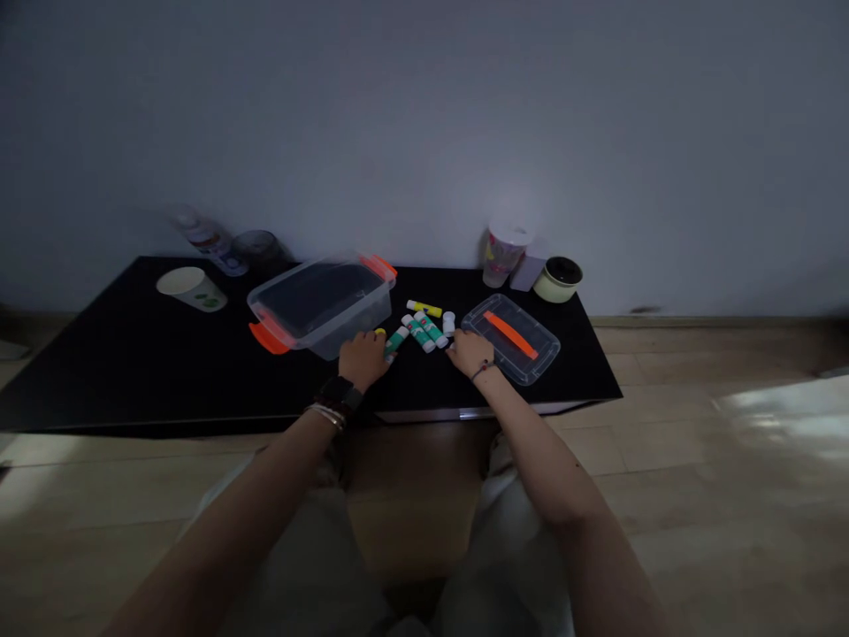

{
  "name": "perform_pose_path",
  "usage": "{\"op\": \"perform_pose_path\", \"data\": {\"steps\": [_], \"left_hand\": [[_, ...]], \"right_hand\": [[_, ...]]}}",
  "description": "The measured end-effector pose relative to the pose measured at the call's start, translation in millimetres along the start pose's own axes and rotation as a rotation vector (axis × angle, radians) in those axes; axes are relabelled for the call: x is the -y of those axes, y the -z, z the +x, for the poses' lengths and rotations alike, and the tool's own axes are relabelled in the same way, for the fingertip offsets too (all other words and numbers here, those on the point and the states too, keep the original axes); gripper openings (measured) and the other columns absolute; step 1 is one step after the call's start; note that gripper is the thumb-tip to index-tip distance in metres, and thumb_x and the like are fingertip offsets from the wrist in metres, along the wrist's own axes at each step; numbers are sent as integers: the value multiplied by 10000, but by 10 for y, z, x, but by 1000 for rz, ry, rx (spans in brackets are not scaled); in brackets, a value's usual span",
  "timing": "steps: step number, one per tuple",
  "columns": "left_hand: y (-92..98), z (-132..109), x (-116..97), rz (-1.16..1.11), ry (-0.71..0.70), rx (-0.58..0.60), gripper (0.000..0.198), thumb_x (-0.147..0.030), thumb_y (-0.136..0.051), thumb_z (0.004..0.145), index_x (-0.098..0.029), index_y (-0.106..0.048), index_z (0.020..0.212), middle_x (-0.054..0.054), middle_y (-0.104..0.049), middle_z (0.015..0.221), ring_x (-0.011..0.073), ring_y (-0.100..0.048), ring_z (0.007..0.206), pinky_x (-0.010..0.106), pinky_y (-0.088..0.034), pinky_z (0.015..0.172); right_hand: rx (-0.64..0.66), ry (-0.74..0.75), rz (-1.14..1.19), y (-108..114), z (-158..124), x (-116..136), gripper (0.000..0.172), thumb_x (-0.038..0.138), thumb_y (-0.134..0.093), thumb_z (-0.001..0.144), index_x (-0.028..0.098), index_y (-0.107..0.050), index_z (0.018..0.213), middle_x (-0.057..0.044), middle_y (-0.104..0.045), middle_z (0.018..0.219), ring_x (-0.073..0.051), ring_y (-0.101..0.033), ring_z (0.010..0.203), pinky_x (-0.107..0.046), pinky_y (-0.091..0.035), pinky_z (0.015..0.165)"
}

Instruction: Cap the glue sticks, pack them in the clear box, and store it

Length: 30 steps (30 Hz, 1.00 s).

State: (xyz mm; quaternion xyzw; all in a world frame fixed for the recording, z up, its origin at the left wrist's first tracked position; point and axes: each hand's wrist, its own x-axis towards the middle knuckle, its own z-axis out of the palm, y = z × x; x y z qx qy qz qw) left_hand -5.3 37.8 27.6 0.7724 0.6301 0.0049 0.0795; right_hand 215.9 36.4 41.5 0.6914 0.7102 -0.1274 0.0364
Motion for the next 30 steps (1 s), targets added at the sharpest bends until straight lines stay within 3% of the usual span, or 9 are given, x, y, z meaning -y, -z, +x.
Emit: {"op": "perform_pose_path", "data": {"steps": [5,9,12,15,19,24,30], "left_hand": [[95,-74,-15,40,18,17,310,-318,-522,934,-108,-669,1110,227,-655,1141,376,-558,1150,459,-440,883],[304,-234,28,-55,74,34,364,-397,-493,949,-132,-679,1115,192,-690,1130,352,-610,1119,419,-465,877],[350,-342,104,-354,55,103,430,-496,-461,951,-165,-666,1133,148,-718,1110,307,-658,1056,373,-486,864],[296,-417,132,-761,-49,148,478,-570,-460,926,-157,-638,1089,122,-731,1050,268,-688,975,356,-506,854],[260,-487,54,-1108,-150,242,543,-649,-550,850,-148,-586,1058,98,-712,983,230,-710,842,359,-534,803],[323,-518,-9,-1189,-198,286,499,-593,-616,838,-153,-571,1070,63,-666,983,191,-702,812,340,-535,782],[411,-519,13,-1235,-133,275,470,-564,-642,839,-159,-597,1073,46,-667,911,159,-644,769,295,-514,714]], "right_hand": [[-145,-5,204,57,-129,-136,257,431,-602,918,201,-638,1026,-98,-712,1028,-247,-668,963,-307,-471,748],[-256,36,651,83,-162,-243,239,423,-575,914,191,-629,913,-38,-691,834,-159,-635,715,-264,-466,671],[-217,60,966,108,-172,-252,344,523,-540,897,187,-608,868,0,-632,715,-119,-547,545,-249,-435,556],[-134,99,1114,133,-216,-176,451,643,-562,836,193,-597,841,22,-568,635,-112,-505,503,-236,-377,482],[-148,195,1178,157,-310,-15,495,682,-574,814,192,-602,878,26,-546,642,-111,-497,519,-236,-371,478],[-291,300,1105,191,-387,86,408,598,-565,876,194,-605,913,14,-569,722,-120,-522,598,-257,-416,573],[-294,424,1053,221,-399,39,309,476,-572,922,191,-618,1032,3,-587,787,-136,-540,643,-277,-414,621]]}}
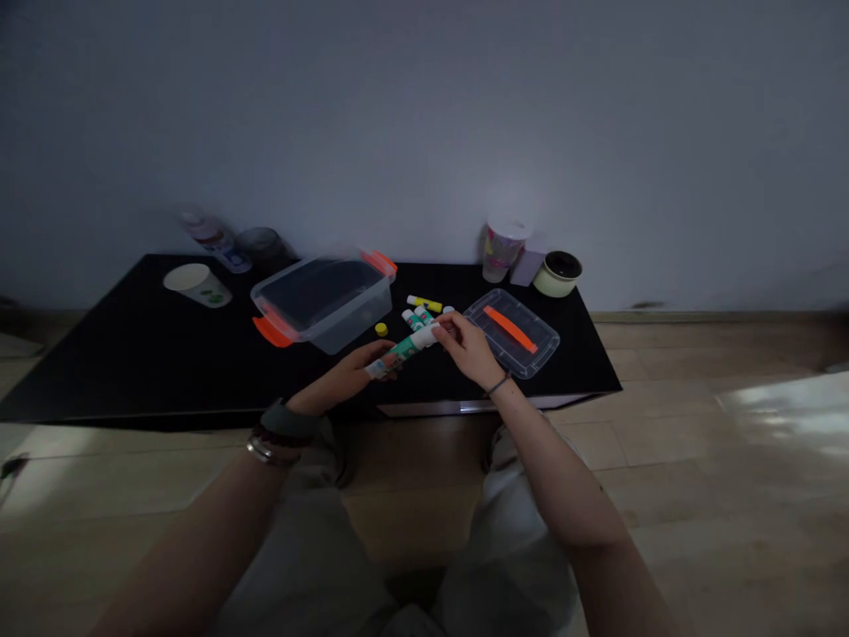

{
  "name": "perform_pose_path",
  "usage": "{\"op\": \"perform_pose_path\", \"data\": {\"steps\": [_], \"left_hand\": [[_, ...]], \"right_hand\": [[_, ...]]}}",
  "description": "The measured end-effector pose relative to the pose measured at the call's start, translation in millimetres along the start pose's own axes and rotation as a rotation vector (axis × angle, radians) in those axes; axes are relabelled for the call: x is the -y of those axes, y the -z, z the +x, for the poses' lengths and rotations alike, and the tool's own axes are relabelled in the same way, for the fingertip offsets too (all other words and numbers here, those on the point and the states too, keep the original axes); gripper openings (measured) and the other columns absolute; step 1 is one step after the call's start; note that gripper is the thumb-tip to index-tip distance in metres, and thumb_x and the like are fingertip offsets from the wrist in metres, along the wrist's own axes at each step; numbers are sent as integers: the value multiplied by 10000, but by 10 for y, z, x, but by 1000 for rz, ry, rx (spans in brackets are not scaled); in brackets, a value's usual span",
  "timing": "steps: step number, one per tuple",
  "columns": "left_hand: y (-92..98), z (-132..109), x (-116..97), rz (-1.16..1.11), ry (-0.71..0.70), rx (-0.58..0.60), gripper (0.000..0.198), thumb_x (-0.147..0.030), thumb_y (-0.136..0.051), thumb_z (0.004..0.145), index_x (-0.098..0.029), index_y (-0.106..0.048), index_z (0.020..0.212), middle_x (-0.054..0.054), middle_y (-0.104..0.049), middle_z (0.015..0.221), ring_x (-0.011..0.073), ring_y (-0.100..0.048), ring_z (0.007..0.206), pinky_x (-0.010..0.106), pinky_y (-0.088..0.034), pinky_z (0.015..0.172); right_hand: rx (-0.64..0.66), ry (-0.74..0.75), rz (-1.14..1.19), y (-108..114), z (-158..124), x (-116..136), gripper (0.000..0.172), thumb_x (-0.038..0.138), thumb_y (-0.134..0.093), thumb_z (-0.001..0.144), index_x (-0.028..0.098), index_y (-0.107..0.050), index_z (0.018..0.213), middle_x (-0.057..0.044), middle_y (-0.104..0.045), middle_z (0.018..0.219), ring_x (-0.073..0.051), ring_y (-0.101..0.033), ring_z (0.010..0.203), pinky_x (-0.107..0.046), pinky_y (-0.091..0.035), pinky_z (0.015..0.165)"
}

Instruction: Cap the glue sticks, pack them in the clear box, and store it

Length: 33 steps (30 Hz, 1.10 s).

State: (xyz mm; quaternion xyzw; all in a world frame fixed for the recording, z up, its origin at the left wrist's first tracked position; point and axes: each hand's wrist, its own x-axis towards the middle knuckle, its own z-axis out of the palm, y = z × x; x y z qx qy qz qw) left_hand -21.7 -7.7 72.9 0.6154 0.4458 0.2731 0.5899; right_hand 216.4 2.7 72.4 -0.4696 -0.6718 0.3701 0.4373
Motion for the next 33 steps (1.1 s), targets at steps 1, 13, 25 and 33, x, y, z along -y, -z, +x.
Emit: {"op": "perform_pose_path", "data": {"steps": [1,13,25,33], "left_hand": [[5,-11,-24,-19,16,0,464,-562,-643,839,-155,-605,1060,47,-667,902,150,-630,757,284,-504,705],[-33,-55,-147,-420,136,168,469,-548,-585,880,-85,-659,897,30,-563,678,69,-397,496,217,-304,474],[-107,-61,-208,-317,75,229,599,-688,-660,775,-110,-615,926,-30,-463,627,35,-284,471,193,-165,432],[-178,-39,-173,-60,-5,104,564,-723,-573,805,-160,-539,794,-35,-463,605,58,-332,481,196,-238,442]], "right_hand": [[12,14,-1,12,-1,0,304,465,-573,925,192,-620,1051,-2,-591,807,-138,-543,657,-279,-416,629],[115,81,58,59,-40,192,369,506,-631,906,242,-657,1161,-27,-604,847,-162,-521,717,-278,-404,605],[33,25,15,-143,-53,232,382,598,-497,941,234,-505,828,31,-439,659,-132,-403,591,-265,-334,555],[-78,31,-181,-324,-18,250,322,466,-364,981,244,-412,752,36,-373,620,-138,-385,567,-277,-301,582]]}}
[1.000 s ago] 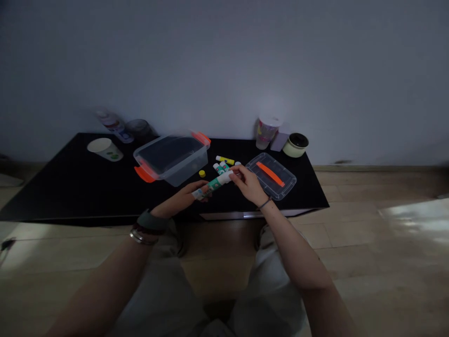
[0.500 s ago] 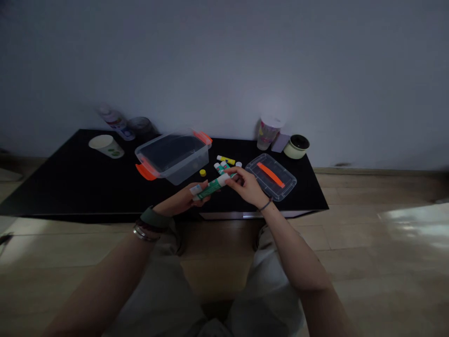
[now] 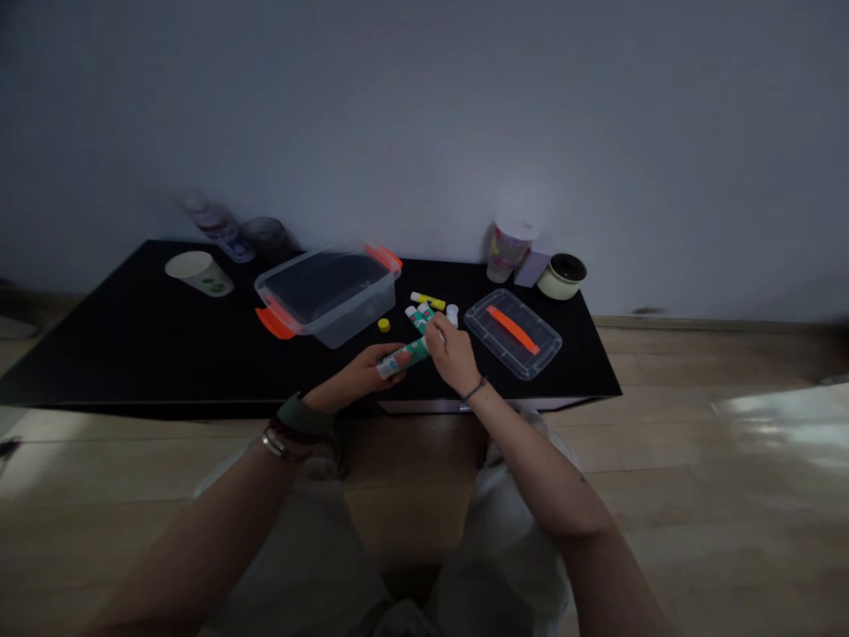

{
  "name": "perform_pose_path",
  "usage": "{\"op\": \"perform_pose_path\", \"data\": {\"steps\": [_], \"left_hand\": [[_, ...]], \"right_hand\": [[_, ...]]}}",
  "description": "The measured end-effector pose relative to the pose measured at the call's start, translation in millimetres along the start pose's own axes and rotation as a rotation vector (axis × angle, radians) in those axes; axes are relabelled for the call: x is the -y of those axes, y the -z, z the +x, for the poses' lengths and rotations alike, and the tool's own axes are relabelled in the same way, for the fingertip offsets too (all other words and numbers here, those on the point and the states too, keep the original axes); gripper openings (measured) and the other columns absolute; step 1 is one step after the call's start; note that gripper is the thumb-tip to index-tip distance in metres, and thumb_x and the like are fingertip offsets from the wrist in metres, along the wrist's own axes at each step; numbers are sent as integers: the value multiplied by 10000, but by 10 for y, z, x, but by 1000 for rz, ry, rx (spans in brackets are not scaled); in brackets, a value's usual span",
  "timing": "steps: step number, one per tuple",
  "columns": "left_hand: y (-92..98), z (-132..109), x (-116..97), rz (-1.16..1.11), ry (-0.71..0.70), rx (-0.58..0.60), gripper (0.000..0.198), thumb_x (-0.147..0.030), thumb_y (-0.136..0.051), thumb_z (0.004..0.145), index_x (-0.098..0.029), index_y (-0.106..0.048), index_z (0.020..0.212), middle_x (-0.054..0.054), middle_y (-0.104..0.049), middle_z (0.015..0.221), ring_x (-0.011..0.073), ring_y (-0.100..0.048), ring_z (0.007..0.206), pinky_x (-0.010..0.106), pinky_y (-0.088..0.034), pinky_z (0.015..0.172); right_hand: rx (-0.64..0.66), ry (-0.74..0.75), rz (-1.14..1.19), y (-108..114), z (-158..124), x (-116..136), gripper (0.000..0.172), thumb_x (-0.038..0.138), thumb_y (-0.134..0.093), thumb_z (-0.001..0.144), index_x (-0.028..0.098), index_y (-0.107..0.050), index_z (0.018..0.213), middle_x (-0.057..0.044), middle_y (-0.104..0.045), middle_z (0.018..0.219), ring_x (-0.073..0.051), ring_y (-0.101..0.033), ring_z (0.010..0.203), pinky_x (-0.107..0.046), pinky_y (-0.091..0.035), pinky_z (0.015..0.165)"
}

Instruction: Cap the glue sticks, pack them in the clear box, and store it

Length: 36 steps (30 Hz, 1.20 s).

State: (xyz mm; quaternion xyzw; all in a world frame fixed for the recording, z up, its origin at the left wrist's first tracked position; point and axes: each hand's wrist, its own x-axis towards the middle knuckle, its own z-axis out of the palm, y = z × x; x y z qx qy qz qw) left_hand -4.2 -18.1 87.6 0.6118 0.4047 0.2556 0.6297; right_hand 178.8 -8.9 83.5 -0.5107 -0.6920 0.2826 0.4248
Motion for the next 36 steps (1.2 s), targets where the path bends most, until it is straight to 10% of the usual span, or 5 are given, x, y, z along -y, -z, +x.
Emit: {"op": "perform_pose_path", "data": {"steps": [10,20,31,36], "left_hand": [[-3,-3,101,461,-139,-249,412,-534,-542,896,-151,-680,953,48,-657,794,162,-557,689,261,-373,614],[43,-21,-69,-242,65,144,576,-722,-582,805,-147,-557,836,-34,-439,619,43,-256,465,202,-175,439],[-42,-34,24,503,-146,-238,354,-487,-551,908,-166,-658,1015,61,-666,832,175,-585,705,269,-379,634],[-12,-81,-43,138,-58,-45,504,-661,-510,882,-163,-586,868,-16,-504,618,97,-401,512,228,-303,501]], "right_hand": [[26,-94,-34,-150,44,-114,286,359,-377,955,241,-383,695,35,-369,597,-144,-371,564,-282,-266,569],[99,29,90,48,37,51,373,521,-433,951,217,-491,744,22,-451,670,-134,-420,632,-264,-330,609],[83,-90,60,-37,52,-101,378,462,-428,953,219,-427,663,26,-419,625,-131,-406,590,-266,-299,576],[115,6,68,74,-7,48,374,523,-433,955,219,-523,756,13,-484,670,-138,-440,627,-261,-336,597]]}}
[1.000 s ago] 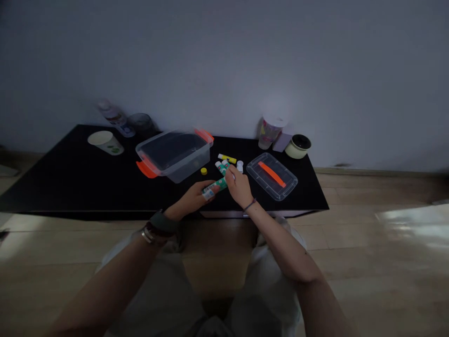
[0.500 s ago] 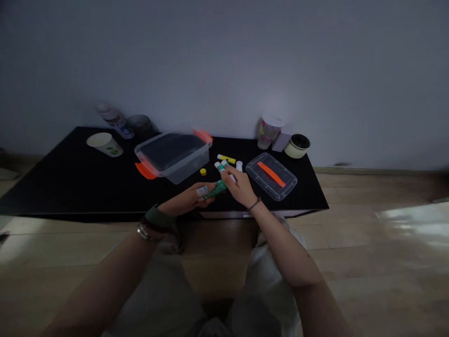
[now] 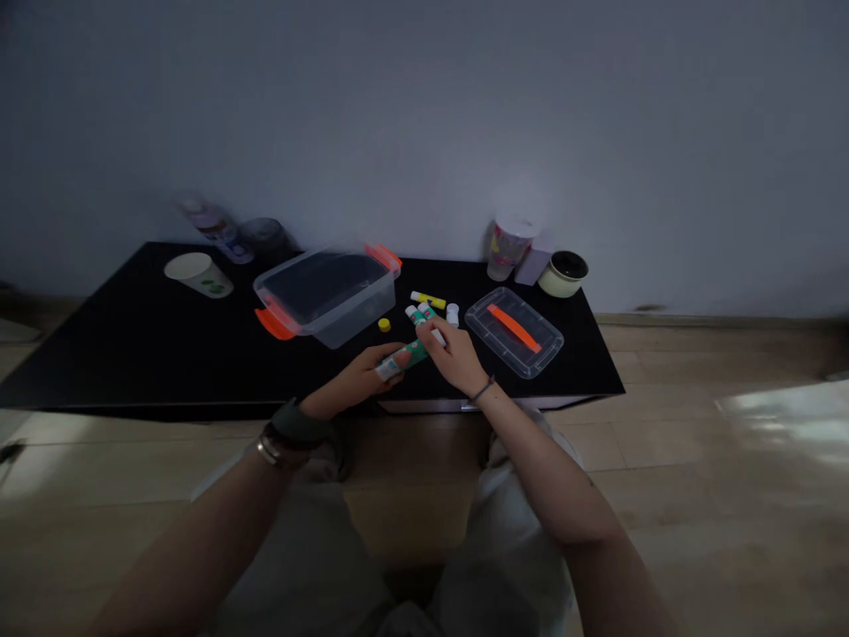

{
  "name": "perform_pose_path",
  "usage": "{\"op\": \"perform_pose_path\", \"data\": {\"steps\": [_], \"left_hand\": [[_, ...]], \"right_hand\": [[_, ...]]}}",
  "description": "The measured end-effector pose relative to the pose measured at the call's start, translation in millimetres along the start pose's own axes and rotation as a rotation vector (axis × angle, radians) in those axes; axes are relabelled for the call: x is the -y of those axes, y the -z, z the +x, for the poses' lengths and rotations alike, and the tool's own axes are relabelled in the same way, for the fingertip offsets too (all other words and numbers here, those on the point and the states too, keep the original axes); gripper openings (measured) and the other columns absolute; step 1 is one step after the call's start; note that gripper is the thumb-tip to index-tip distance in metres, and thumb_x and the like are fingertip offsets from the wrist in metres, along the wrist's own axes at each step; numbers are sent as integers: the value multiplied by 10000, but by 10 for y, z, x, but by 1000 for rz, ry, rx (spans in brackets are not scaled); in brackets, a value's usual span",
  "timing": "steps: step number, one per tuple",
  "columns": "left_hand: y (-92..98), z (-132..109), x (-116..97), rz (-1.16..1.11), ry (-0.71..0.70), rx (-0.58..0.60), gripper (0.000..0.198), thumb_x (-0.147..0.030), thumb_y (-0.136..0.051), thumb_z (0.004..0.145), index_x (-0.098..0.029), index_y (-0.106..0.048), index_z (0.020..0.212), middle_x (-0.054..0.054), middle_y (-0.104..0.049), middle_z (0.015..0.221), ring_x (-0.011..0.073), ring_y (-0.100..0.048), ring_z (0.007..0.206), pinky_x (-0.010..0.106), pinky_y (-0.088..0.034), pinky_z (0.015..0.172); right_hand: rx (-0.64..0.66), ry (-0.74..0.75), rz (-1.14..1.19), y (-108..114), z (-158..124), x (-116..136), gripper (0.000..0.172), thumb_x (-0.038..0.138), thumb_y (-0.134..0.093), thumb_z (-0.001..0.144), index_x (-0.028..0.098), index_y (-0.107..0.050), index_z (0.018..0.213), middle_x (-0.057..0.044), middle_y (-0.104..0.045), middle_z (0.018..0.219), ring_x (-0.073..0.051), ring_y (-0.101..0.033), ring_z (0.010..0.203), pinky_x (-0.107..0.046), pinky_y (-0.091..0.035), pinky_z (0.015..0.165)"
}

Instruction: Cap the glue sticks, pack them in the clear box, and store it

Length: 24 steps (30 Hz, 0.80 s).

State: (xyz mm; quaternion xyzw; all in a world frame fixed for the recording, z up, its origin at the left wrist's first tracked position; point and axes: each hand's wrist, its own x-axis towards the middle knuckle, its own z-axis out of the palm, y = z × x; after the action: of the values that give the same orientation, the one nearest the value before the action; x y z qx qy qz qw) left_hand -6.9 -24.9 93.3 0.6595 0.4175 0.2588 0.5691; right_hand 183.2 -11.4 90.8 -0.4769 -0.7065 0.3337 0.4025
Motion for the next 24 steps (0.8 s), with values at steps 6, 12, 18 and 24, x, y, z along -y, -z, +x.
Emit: {"op": "perform_pose_path", "data": {"steps": [6,12,18,24], "left_hand": [[-67,-16,-17,-157,21,96,580,-733,-515,843,-155,-556,860,-38,-461,585,68,-333,477,210,-268,468],[-135,-17,27,372,-84,-189,350,-475,-549,919,-169,-660,1050,51,-649,788,160,-565,659,259,-363,615],[-99,7,48,90,-52,-79,492,-625,-497,912,-158,-633,984,11,-568,674,115,-466,538,236,-332,531],[-100,-18,24,23,-68,-8,509,-642,-473,921,-148,-595,909,-8,-545,649,92,-431,518,221,-337,512]], "right_hand": [[-22,83,-139,101,-52,155,338,423,-421,959,227,-479,691,12,-458,598,-138,-419,557,-282,-307,585],[-38,-62,-141,6,20,-30,347,412,-429,947,229,-435,652,7,-475,605,-152,-437,580,-287,-292,583],[-39,-34,-96,48,-21,45,366,493,-446,969,226,-502,726,24,-456,596,-140,-428,568,-269,-309,570],[-1,40,-128,114,-48,151,309,430,-445,967,224,-497,743,16,-480,614,-135,-446,563,-269,-309,583]]}}
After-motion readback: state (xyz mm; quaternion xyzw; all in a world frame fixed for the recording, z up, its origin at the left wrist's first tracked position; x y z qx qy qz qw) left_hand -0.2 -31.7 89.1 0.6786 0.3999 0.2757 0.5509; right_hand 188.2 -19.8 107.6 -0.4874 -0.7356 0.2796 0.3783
